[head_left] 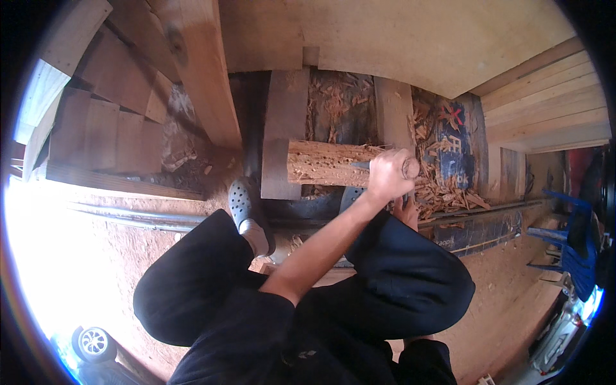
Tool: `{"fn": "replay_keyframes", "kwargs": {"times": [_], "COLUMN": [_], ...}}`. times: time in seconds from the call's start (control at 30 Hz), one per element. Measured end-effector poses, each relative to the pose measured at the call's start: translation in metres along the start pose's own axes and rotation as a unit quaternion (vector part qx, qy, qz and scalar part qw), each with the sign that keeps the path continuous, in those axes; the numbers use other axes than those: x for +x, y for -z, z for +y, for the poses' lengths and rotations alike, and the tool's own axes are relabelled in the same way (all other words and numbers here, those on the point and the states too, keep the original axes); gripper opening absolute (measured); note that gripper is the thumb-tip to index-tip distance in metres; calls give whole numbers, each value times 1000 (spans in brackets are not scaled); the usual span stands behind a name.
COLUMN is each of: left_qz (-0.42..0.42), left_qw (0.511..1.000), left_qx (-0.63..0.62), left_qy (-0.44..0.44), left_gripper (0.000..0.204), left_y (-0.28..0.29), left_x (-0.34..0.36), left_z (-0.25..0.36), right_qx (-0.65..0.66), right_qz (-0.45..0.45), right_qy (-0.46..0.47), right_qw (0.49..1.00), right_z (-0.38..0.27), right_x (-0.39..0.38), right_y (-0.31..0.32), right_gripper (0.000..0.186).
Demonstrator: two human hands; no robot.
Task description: The person sits on the floor and uses a hammer and chisel to carve a small piece of wood. They repeatedly strike the chisel to remove wood shavings and occasionally adjust the wood piece with their hand.
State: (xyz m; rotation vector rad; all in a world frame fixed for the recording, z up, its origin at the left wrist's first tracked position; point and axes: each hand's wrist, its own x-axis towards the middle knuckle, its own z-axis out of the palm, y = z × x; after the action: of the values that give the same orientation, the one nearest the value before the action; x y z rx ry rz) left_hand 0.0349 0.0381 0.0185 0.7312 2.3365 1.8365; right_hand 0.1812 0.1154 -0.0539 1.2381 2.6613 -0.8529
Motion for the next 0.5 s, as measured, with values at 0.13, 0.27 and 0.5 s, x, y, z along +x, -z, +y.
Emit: {"fn": "replay_keyframes", "kwargs": {"times": [0.13,0.27,0.5], "left_qz": [57,-35,91], "left_qw": [989,977,977], "left_qx": [-134,-91,-80], "left_qy": [9,-188,-175], "left_gripper": [31,36,29], "left_y": [-5,5,31], "left_x": [-8,-15,-20], "left_z": [25,45,21], "right_qx": [46,30,26], "right_qz": [21,4,2], "right_qy": [-65,-63,-64], "right_qw": [997,998,998], "right_z": [-7,-13,-15], "right_x": [-7,-8,-6], "right_y": [3,9,9], "right_gripper": [63,65,68]}}
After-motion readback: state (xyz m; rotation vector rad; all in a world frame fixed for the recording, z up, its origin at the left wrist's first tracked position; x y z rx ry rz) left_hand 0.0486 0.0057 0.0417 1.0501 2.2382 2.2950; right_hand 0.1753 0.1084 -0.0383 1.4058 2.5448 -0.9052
